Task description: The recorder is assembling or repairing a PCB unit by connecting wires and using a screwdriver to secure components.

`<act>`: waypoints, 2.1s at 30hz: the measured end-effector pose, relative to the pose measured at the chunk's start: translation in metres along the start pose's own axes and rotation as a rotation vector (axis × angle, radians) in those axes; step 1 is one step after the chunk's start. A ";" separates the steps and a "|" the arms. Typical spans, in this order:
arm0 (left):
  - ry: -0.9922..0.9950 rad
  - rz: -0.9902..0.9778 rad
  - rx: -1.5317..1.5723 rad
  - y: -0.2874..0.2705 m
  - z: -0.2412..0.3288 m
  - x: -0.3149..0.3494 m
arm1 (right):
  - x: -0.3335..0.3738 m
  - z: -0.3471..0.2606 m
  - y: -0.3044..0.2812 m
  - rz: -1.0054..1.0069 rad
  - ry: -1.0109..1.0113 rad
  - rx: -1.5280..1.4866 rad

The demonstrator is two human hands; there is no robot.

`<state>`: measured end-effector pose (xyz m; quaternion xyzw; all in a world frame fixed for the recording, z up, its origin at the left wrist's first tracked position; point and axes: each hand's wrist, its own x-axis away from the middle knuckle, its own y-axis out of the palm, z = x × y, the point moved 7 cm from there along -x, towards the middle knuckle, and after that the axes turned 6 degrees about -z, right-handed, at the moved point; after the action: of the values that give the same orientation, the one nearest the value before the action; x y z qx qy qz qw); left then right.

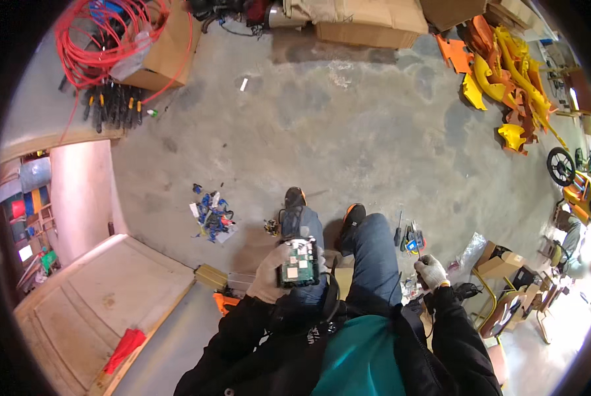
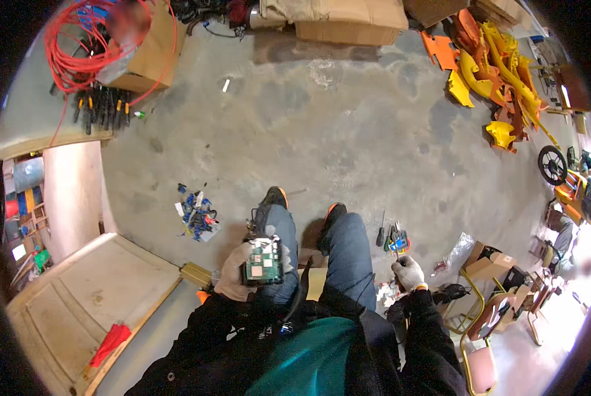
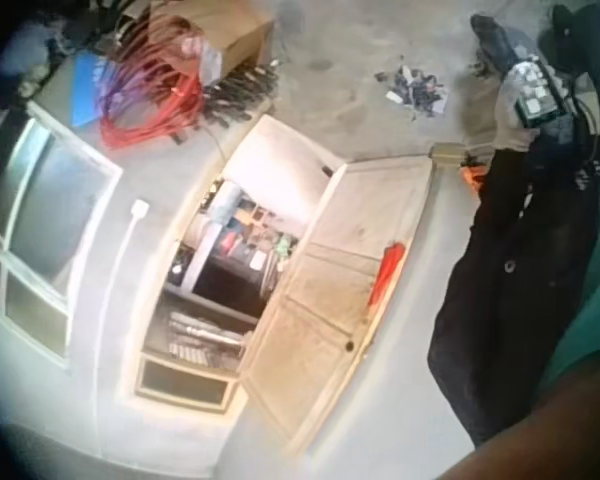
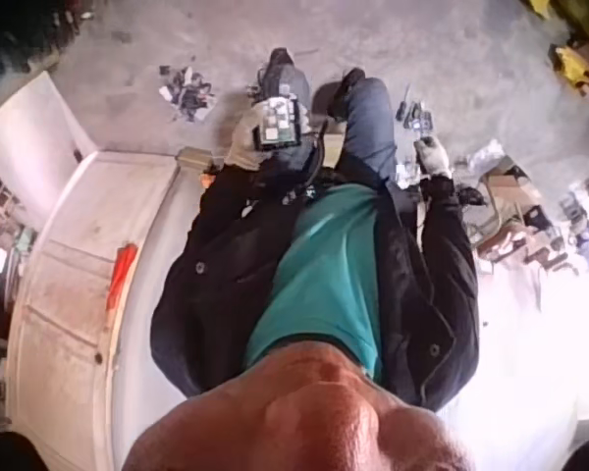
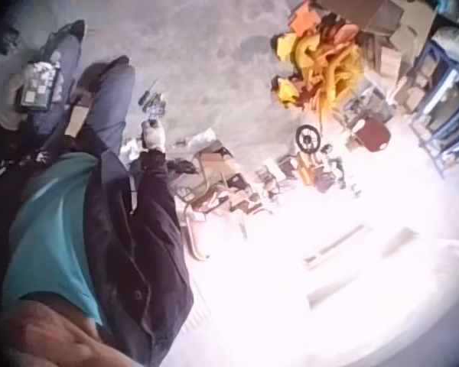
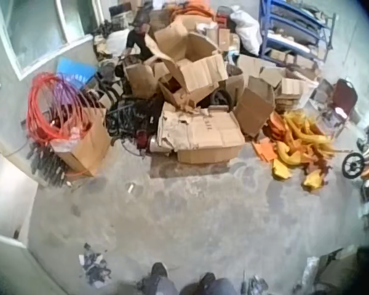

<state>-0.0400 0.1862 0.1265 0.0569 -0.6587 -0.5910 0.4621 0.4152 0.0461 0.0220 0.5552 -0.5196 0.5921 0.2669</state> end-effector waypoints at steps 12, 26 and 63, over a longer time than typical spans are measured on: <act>-0.016 -0.250 -0.070 0.265 0.104 0.054 | 0.227 -0.028 -0.054 0.209 -0.156 -0.508; 0.003 -0.694 -0.388 0.439 0.101 0.040 | 0.332 -0.059 -0.137 0.620 -0.578 -0.762; -0.472 -0.586 -0.834 0.542 0.118 -0.050 | 0.531 -0.432 -0.139 0.962 -0.785 -0.641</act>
<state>0.1634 0.4627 0.5648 -0.0839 -0.4114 -0.9019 0.1018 0.2469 0.3457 0.6302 0.3304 -0.9147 0.2178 -0.0815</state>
